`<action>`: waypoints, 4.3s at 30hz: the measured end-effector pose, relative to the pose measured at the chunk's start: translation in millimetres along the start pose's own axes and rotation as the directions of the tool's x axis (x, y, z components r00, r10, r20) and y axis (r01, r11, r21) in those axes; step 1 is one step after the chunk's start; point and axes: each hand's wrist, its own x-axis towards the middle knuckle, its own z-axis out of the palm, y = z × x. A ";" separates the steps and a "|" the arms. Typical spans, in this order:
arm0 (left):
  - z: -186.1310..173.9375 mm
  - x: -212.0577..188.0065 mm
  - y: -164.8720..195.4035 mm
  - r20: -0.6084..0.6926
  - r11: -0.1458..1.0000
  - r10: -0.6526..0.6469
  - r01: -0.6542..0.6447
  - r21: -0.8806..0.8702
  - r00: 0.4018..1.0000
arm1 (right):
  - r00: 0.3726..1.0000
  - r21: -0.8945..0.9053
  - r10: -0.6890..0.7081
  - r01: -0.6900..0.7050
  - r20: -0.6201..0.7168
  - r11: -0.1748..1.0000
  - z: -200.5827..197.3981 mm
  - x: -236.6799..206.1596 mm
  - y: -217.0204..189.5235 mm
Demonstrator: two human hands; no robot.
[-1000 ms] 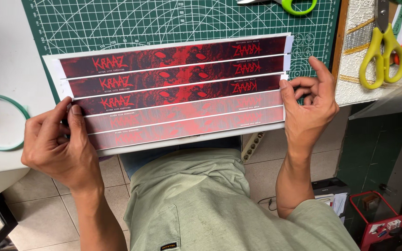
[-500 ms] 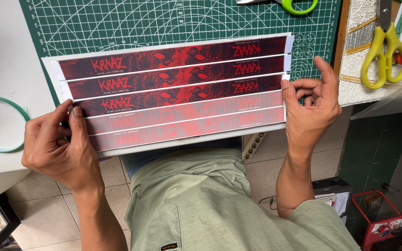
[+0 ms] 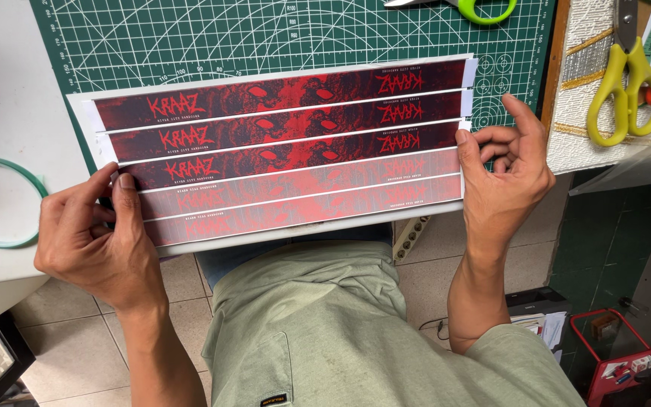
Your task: The person aligns multiple red and black printed sticker strips on a white backing sheet over a green cutting mat. They repeatedly adjust the strips' positions, smooth them down, and use a ruler to check alignment. The person also handles a roll of green tape near the end.
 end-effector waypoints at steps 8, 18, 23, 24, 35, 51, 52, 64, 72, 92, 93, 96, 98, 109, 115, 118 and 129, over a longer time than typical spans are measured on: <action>2.8 1.4 0.6 -0.001 0.999 0.005 -0.005 0.031 1.000 | 0.999 -0.016 -0.041 0.041 0.000 0.999 2.9 -0.1 5.2; 5.7 3.5 2.1 -0.012 1.000 -0.005 0.005 0.020 1.000 | 0.998 0.096 -0.045 0.040 0.051 0.995 2.2 0.1 7.7; 5.5 3.3 4.2 -0.006 1.000 -0.018 0.018 0.010 1.000 | 0.998 0.070 -0.031 0.026 0.059 0.997 1.4 1.5 5.9; 5.3 3.5 4.8 -0.007 1.000 -0.022 0.022 0.008 1.000 | 0.998 0.070 -0.016 0.012 0.058 0.997 1.5 1.6 5.7; 6.4 5.6 5.4 -0.006 0.999 -0.031 0.031 -0.017 0.999 | 0.996 0.115 -0.062 0.055 0.060 0.992 3.3 2.1 8.8; 0.4 7.6 -17.3 0.003 0.996 -0.007 0.007 -0.085 1.000 | 0.941 0.321 0.326 -0.337 0.089 0.885 9.5 -9.9 12.6; -1.6 9.1 -16.7 -0.010 0.999 0.003 -0.003 -0.053 1.000 | 0.966 0.123 0.237 -0.249 0.105 0.961 11.3 -14.4 19.4; -7.1 17.1 -10.4 -0.009 0.999 -0.008 0.008 -0.049 1.000 | 0.985 0.157 0.038 -0.065 0.169 0.986 17.2 -23.3 59.8; -5.7 17.1 -15.6 -0.009 0.999 -0.001 0.001 -0.047 1.000 | 0.986 0.201 0.124 -0.145 0.111 0.969 18.9 -17.3 35.1; -3.7 11.1 -21.2 -0.008 1.000 0.004 -0.004 -0.030 1.000 | 0.998 0.153 -0.015 0.005 0.064 0.988 14.7 -5.9 3.3; -4.2 9.8 -22.3 -0.006 1.000 -0.005 0.005 -0.022 1.000 | 0.996 0.206 0.052 -0.065 0.071 0.976 14.5 -5.2 2.1; -0.3 5.0 -21.4 0.010 0.997 -0.045 0.046 -0.063 0.999 | 0.992 0.204 0.110 -0.118 0.055 0.972 11.0 -3.1 3.0; 1.2 2.1 -18.2 0.019 1.000 -0.011 0.011 -0.001 1.000 | 0.999 0.123 0.033 -0.038 0.043 0.992 7.3 -1.7 5.6; 3.0 -0.4 -15.0 0.031 0.997 0.048 -0.049 0.055 0.998 | 0.999 0.082 -0.008 0.004 0.048 0.997 6.7 2.6 1.9; 4.3 0.2 -13.4 0.022 0.999 0.022 -0.023 0.042 0.999 | 0.999 0.097 -0.008 0.004 0.048 0.995 7.1 2.1 3.0; 4.5 1.2 -14.6 0.016 0.999 -0.005 0.005 -0.035 1.000 | 0.999 0.098 0.019 -0.023 0.038 0.995 5.8 1.1 4.4; -4.9 14.5 -10.8 -0.025 0.998 -0.006 0.004 -0.065 1.000 | 0.908 0.398 0.252 -0.379 0.335 0.836 18.0 -22.9 57.5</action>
